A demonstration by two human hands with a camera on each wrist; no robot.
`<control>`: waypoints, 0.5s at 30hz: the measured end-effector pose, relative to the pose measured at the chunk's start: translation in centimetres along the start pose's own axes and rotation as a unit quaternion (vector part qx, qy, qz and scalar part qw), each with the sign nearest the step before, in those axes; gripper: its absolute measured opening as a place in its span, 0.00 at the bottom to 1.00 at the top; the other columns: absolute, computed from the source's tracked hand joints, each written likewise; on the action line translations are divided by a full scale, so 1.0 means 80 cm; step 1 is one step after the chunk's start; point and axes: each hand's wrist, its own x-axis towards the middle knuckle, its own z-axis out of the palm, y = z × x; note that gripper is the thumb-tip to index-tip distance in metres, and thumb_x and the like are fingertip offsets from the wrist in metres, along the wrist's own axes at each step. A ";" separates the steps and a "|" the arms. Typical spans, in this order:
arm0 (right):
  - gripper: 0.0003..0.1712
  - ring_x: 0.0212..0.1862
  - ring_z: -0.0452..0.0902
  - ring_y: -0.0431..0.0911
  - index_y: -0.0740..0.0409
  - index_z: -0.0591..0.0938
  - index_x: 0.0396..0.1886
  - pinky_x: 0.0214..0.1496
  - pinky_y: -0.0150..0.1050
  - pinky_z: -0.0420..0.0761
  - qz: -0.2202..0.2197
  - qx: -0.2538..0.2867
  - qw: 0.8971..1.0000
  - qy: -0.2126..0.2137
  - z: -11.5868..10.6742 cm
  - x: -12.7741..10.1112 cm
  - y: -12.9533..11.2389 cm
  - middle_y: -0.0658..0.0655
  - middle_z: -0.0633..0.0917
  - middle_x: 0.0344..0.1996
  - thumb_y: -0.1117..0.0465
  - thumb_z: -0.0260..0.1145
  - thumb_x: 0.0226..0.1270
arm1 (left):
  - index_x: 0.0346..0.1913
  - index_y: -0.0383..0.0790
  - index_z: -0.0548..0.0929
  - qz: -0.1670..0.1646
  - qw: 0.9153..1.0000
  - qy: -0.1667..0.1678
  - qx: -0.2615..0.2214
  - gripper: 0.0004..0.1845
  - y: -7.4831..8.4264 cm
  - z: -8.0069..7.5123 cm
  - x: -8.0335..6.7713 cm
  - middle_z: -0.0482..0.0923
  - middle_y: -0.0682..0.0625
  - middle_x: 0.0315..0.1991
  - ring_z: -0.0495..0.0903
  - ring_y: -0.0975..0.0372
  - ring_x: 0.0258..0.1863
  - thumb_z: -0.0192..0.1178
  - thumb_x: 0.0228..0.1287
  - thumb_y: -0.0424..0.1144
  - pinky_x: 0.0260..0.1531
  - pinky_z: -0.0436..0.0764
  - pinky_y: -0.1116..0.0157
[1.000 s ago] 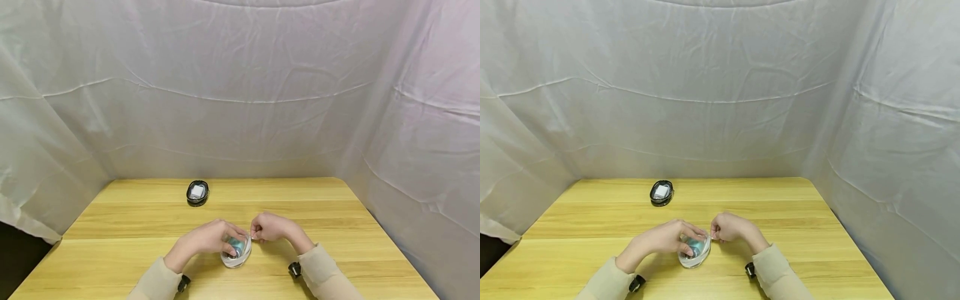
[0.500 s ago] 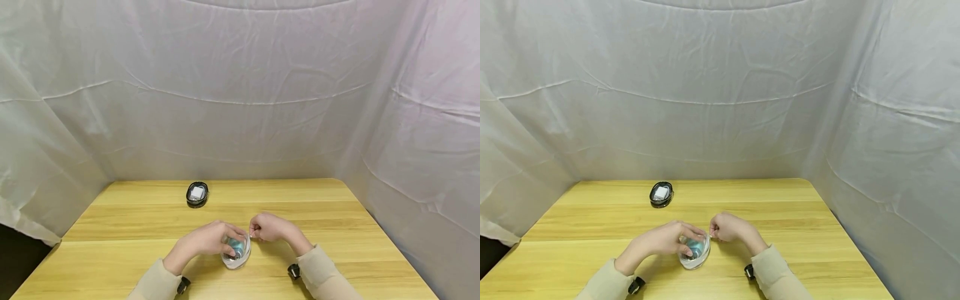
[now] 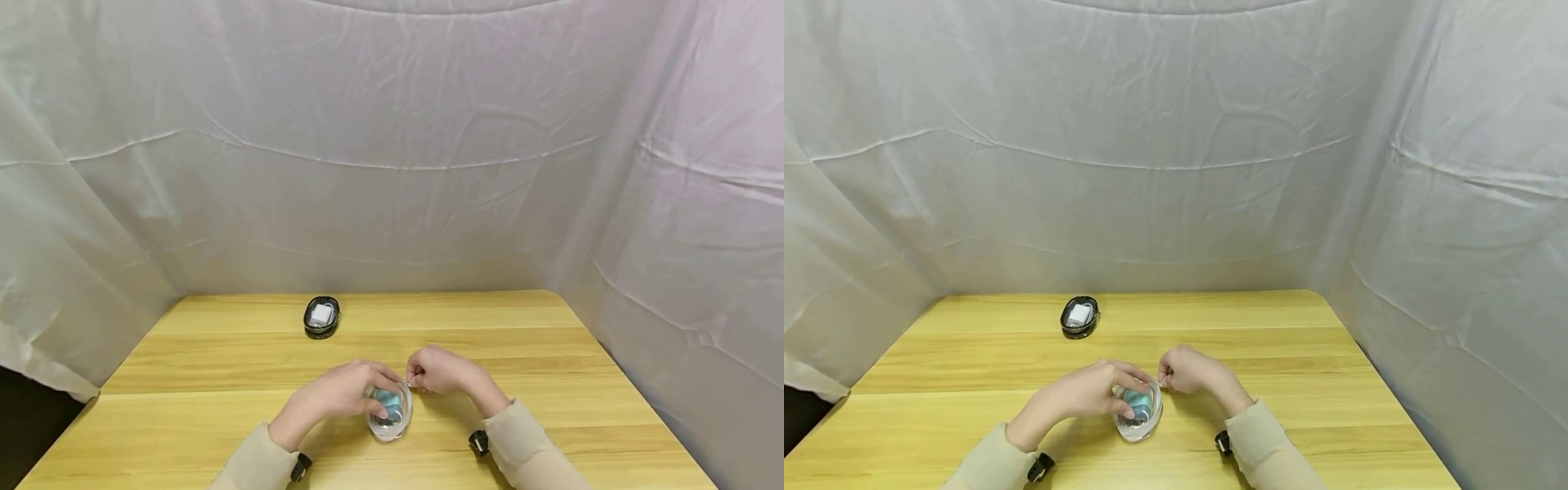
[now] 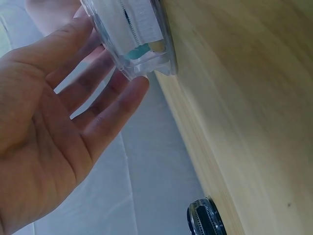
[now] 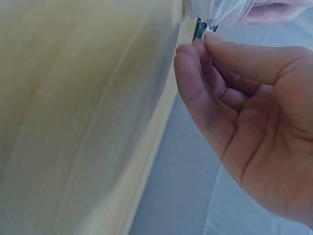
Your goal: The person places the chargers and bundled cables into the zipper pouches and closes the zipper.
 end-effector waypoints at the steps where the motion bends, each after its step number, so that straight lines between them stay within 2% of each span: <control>1: 0.10 0.21 0.73 0.35 0.57 0.83 0.28 0.25 0.29 0.74 -0.002 -0.001 1.000 -0.001 0.000 0.000 0.000 0.49 0.81 0.21 0.71 0.68 0.70 | 0.54 0.46 0.91 -0.001 1.000 0.001 0.000 0.20 0.000 0.000 0.000 0.84 0.53 0.61 0.83 0.61 0.59 0.78 0.57 0.41 0.60 0.82 0.62; 6: 0.10 0.21 0.73 0.35 0.57 0.83 0.28 0.26 0.28 0.76 -0.008 -0.001 1.000 -0.008 0.000 0.000 0.000 0.49 0.81 0.21 0.72 0.68 0.69 | 0.54 0.46 0.91 -0.010 1.000 0.005 -0.002 0.20 0.000 0.003 0.000 0.84 0.53 0.60 0.83 0.60 0.59 0.78 0.56 0.40 0.59 0.82 0.63; 11: 0.10 0.22 0.73 0.35 0.58 0.83 0.28 0.25 0.28 0.76 -0.012 0.003 1.000 -0.013 -0.001 -0.001 0.000 0.52 0.82 0.22 0.73 0.67 0.68 | 0.53 0.49 0.91 -0.039 0.999 0.004 0.006 0.20 0.001 0.005 0.000 0.84 0.57 0.61 0.81 0.62 0.60 0.78 0.56 0.42 0.63 0.79 0.56; 15: 0.09 0.21 0.72 0.34 0.58 0.84 0.28 0.25 0.28 0.75 -0.018 0.001 1.000 -0.015 -0.001 -0.002 0.001 0.52 0.82 0.22 0.73 0.67 0.69 | 0.53 0.49 0.92 -0.048 0.999 0.005 0.010 0.19 0.002 0.006 0.001 0.84 0.58 0.60 0.81 0.62 0.60 0.78 0.57 0.42 0.65 0.77 0.52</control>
